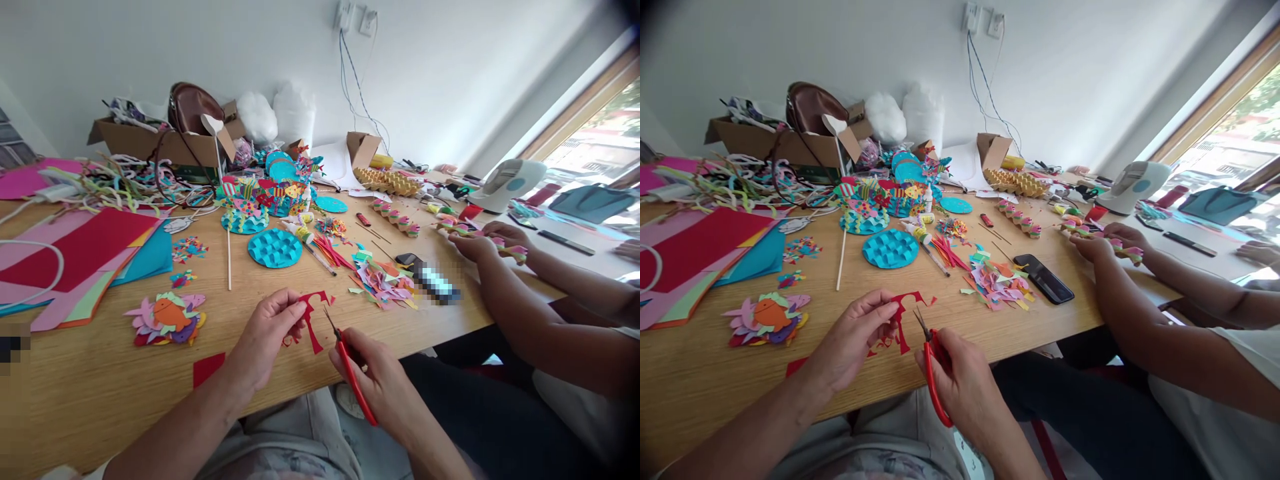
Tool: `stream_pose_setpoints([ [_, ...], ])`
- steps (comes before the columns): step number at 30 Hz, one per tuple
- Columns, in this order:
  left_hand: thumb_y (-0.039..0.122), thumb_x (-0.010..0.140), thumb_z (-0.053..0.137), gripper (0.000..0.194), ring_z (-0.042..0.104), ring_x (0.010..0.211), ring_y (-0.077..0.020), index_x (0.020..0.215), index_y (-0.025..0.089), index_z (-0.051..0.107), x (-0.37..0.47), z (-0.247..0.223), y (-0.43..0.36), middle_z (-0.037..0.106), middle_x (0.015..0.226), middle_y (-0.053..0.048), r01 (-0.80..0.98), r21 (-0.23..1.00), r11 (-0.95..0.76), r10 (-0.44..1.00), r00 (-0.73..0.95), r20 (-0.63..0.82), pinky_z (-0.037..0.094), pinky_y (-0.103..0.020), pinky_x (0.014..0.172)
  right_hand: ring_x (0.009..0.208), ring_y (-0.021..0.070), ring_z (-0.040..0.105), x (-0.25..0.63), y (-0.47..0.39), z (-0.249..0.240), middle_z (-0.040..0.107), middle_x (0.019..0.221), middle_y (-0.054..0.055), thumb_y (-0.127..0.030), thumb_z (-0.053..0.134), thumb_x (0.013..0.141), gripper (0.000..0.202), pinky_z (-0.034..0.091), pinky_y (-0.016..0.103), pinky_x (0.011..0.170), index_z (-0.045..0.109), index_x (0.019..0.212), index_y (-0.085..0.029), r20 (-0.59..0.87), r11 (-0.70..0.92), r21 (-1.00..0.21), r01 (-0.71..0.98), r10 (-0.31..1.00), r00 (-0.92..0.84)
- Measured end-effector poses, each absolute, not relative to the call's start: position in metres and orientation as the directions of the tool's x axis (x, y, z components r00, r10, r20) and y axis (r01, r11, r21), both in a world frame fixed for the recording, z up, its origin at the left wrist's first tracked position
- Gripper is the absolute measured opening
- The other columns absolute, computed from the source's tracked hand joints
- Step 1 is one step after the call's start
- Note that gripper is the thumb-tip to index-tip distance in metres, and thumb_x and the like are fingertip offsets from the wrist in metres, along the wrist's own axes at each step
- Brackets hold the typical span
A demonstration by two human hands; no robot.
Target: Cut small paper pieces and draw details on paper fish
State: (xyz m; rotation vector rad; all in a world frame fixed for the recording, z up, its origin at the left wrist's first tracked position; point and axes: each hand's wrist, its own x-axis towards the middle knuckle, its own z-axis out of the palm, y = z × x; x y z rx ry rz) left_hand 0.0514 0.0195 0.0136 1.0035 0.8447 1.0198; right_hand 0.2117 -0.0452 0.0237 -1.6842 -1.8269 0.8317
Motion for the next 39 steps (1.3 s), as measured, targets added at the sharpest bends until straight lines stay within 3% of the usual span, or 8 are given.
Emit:
stream_pose_setpoints([
  [18, 0.033, 0.073, 0.064, 0.017, 0.053, 0.064, -0.0107, 0.072, 0.017, 0.060, 0.057, 0.013, 0.009, 0.060, 0.070, 0.001, -0.336, 0.899, 0.281, 0.906, 0.403, -0.132, 0.046, -0.023, 0.062, 0.056, 0.0104, 0.042, 0.205, -0.032, 0.010, 0.046, 0.061, -0.003, -0.051, 0.041, 0.089, 0.040, 0.032, 0.021, 0.050, 0.049, 0.068, -0.017, -0.105, -0.017, -0.886, 0.464, 0.981, -0.165],
  [27, 0.033, 0.077, 0.060, 0.017, 0.056, 0.064, -0.0110, 0.073, 0.017, 0.059, 0.057, 0.008, 0.010, 0.060, 0.072, 0.001, -0.291, 0.916, 0.277, 0.901, 0.410, -0.142, 0.045, -0.024, 0.062, 0.050, 0.0089, 0.042, 0.210, -0.030, -0.004, 0.047, 0.056, -0.004, -0.047, 0.045, 0.088, 0.037, 0.030, 0.020, 0.045, 0.050, 0.066, -0.018, -0.076, -0.011, -0.918, 0.397, 0.986, -0.148],
  [35, 0.039, 0.070, 0.064, 0.024, 0.057, 0.060, -0.0124, 0.072, 0.017, 0.056, 0.053, 0.015, 0.010, 0.064, 0.066, -0.001, -0.228, 0.925, 0.303, 0.907, 0.366, -0.207, 0.042, -0.022, 0.052, 0.056, 0.0115, 0.044, 0.219, -0.013, 0.004, 0.048, 0.059, -0.003, -0.045, 0.049, 0.085, 0.033, 0.035, 0.023, 0.051, 0.048, 0.066, -0.018, -0.020, 0.007, -0.843, 0.537, 0.999, -0.044],
  [39, 0.036, 0.068, 0.065, 0.021, 0.055, 0.060, -0.0118, 0.072, 0.017, 0.057, 0.049, 0.017, 0.011, 0.063, 0.065, -0.001, -0.217, 0.931, 0.293, 0.919, 0.333, -0.211, 0.042, -0.021, 0.053, 0.058, 0.0115, 0.043, 0.219, -0.013, 0.009, 0.045, 0.061, -0.004, -0.045, 0.050, 0.084, 0.031, 0.034, 0.022, 0.053, 0.047, 0.068, -0.019, 0.017, 0.025, -0.860, 0.509, 1.000, -0.019],
])
